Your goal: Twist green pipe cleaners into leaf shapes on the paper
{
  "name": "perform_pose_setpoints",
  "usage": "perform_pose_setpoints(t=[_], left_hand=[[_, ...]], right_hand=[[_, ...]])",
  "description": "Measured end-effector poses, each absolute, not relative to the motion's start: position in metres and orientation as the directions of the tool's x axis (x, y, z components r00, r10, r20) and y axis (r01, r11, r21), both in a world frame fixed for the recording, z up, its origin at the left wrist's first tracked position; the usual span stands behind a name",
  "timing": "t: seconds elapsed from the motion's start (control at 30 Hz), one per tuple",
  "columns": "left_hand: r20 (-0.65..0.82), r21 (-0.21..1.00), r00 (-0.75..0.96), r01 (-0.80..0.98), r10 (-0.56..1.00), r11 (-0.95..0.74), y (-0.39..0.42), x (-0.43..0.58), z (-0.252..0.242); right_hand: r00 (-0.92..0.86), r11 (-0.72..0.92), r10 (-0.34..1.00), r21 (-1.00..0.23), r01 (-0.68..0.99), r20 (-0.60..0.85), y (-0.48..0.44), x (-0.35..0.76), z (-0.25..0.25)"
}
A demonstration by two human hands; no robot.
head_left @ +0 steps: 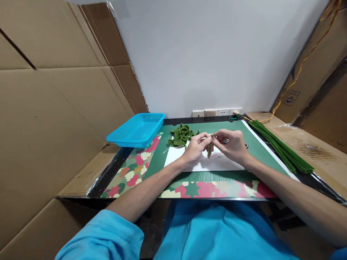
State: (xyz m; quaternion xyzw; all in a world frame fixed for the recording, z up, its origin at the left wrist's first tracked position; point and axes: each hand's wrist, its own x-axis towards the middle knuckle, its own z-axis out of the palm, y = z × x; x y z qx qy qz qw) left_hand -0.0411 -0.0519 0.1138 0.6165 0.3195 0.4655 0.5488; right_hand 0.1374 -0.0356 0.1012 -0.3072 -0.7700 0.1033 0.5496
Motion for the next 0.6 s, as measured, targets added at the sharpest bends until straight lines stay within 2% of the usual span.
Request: perform_pose_setpoints(t=[0.4, 0.6], left_hand=[[0.061, 0.988, 0.459, -0.155, 0.887, 0.013, -0.053, -0.045, 0.118], [0.039, 0.988, 0.519, -0.147, 0.854, 0.044, -0.050, -0.047, 0.119]], right_hand=[[-0.265, 0.810, 0.568, -0.474, 0.344, 0.779, -0.034, 0.142, 0.100], [-0.323, 0.823, 0.562, -0.475, 0.311, 0.761, -0.034, 0.149, 0.105]])
